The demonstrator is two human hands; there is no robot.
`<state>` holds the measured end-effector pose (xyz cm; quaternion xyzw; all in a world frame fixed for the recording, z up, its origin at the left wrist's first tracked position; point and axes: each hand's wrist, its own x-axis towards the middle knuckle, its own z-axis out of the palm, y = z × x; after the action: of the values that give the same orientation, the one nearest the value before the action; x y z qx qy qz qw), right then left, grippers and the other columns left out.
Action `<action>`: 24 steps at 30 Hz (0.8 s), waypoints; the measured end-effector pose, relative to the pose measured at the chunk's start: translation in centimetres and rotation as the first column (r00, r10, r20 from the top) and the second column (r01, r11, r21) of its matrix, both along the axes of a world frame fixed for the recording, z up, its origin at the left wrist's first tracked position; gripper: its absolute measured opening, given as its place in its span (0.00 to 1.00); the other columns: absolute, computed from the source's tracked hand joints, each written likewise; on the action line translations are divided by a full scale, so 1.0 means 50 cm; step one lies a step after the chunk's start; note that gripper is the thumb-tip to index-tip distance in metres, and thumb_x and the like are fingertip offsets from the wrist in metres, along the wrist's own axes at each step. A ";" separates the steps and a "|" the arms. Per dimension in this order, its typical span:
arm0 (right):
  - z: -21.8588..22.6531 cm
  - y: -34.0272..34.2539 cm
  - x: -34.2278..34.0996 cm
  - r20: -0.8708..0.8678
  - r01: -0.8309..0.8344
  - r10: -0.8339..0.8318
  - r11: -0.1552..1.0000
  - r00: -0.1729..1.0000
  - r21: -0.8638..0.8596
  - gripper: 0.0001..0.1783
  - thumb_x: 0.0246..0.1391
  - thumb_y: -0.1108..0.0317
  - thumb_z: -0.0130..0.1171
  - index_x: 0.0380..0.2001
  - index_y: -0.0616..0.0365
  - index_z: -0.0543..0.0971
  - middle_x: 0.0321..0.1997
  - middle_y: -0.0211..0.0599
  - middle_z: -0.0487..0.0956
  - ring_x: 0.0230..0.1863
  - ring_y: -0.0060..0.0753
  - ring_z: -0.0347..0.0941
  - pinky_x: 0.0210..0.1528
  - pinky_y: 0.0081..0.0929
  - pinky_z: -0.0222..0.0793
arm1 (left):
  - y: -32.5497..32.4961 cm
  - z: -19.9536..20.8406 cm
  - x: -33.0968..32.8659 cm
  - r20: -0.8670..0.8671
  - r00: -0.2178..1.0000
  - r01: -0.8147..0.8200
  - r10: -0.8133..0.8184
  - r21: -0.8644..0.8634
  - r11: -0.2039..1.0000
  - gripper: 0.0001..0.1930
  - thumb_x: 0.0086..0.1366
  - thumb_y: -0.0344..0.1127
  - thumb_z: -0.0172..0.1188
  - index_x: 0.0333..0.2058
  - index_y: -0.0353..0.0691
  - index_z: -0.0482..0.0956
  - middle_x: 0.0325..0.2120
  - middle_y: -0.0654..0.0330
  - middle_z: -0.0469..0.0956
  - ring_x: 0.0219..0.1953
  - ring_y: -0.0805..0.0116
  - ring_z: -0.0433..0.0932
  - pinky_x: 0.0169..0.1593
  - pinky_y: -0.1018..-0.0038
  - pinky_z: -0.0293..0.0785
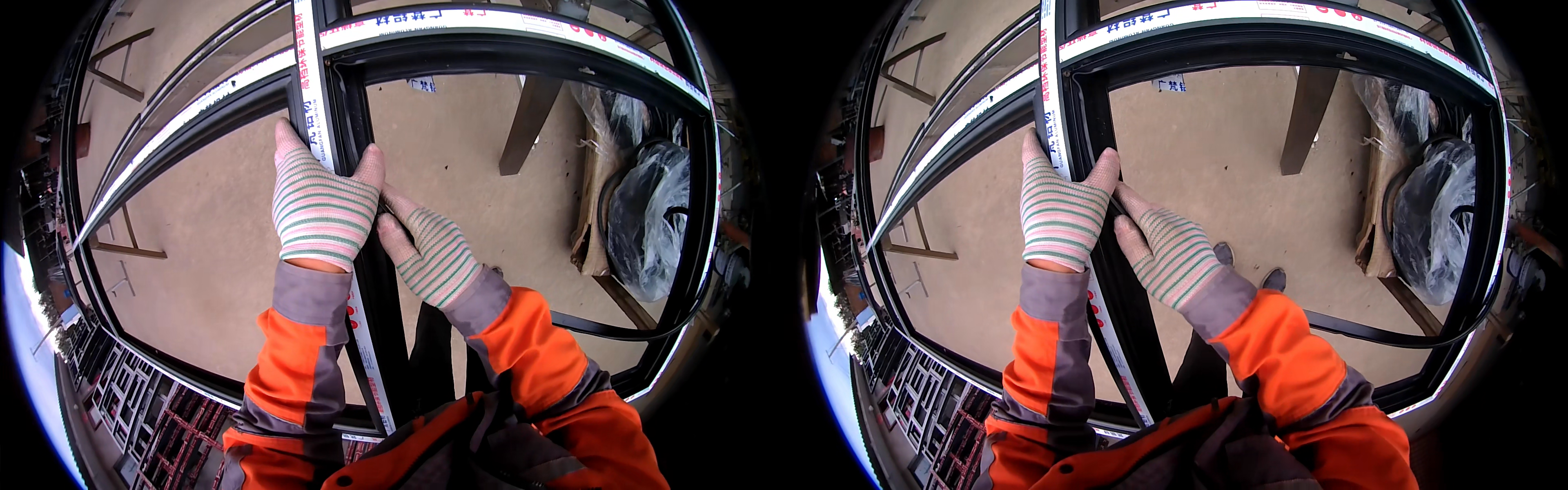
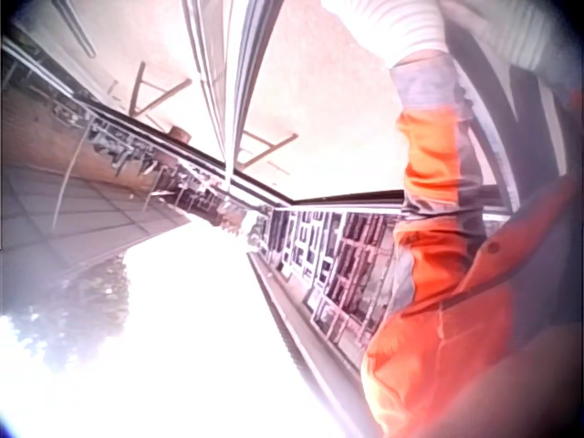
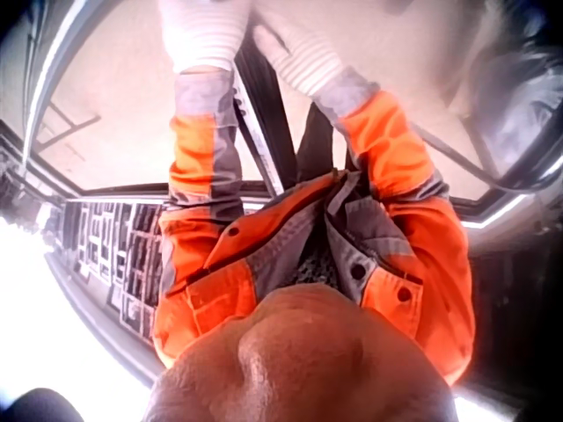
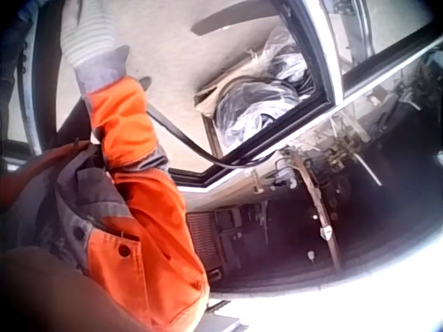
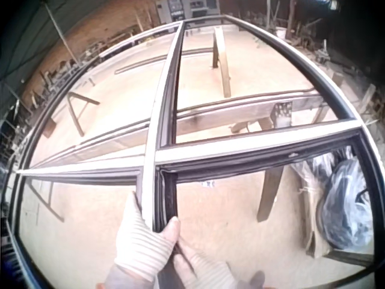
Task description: The person installs a black rubber seal into the groove of a white window frame. They press the seal along the frame's edges by hand, then use scissors to cut the excess material at the corners.
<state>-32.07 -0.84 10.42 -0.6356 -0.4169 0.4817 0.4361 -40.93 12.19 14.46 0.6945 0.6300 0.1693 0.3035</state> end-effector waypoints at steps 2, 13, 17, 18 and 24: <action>-0.015 -0.002 -0.004 -0.035 0.021 -0.020 0.999 0.999 0.044 0.29 0.74 0.59 0.49 0.72 0.60 0.68 0.61 0.59 0.80 0.61 0.57 0.79 0.65 0.43 0.74 | -0.002 -0.008 -0.002 0.016 1.000 0.023 -0.024 0.060 0.998 0.53 0.54 0.40 0.77 0.69 0.18 0.55 0.58 0.31 0.73 0.59 0.41 0.79 0.63 0.59 0.76; -0.015 0.005 0.010 0.131 -0.084 0.072 0.993 0.989 0.086 0.21 0.71 0.64 0.55 0.63 0.60 0.75 0.48 0.53 0.84 0.49 0.57 0.82 0.53 0.44 0.79 | -0.001 0.011 0.010 -0.283 0.955 0.116 -0.088 0.085 0.990 0.57 0.50 0.42 0.80 0.70 0.21 0.54 0.55 0.34 0.72 0.59 0.38 0.75 0.63 0.56 0.76; -0.022 0.006 0.007 0.138 -0.089 0.074 0.991 0.988 0.103 0.19 0.70 0.65 0.56 0.61 0.58 0.77 0.44 0.52 0.84 0.46 0.56 0.82 0.49 0.42 0.79 | 0.001 0.010 0.018 -0.305 0.952 0.035 -0.017 0.053 0.998 0.48 0.52 0.36 0.77 0.66 0.23 0.60 0.50 0.39 0.79 0.50 0.49 0.84 0.56 0.62 0.81; -0.019 0.007 0.007 0.121 -0.100 0.090 0.992 0.988 0.081 0.17 0.70 0.66 0.57 0.58 0.59 0.78 0.44 0.51 0.84 0.46 0.55 0.82 0.50 0.41 0.79 | 0.001 0.015 0.024 -0.328 0.945 0.009 0.005 0.043 0.999 0.47 0.52 0.34 0.76 0.66 0.24 0.60 0.49 0.41 0.82 0.46 0.53 0.86 0.53 0.65 0.83; -0.022 0.009 0.011 0.166 -0.068 0.051 0.993 0.985 0.099 0.16 0.69 0.69 0.58 0.57 0.58 0.79 0.44 0.51 0.84 0.45 0.55 0.83 0.49 0.40 0.79 | 0.009 0.064 0.076 -0.479 0.877 -0.102 0.033 -0.117 0.988 0.33 0.56 0.39 0.76 0.52 0.28 0.68 0.47 0.42 0.81 0.48 0.44 0.86 0.53 0.57 0.83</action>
<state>-31.51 -0.40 9.34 -0.6367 -0.4945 0.4184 0.4183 -37.12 12.65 17.68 0.6695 0.7193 -0.0402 0.1810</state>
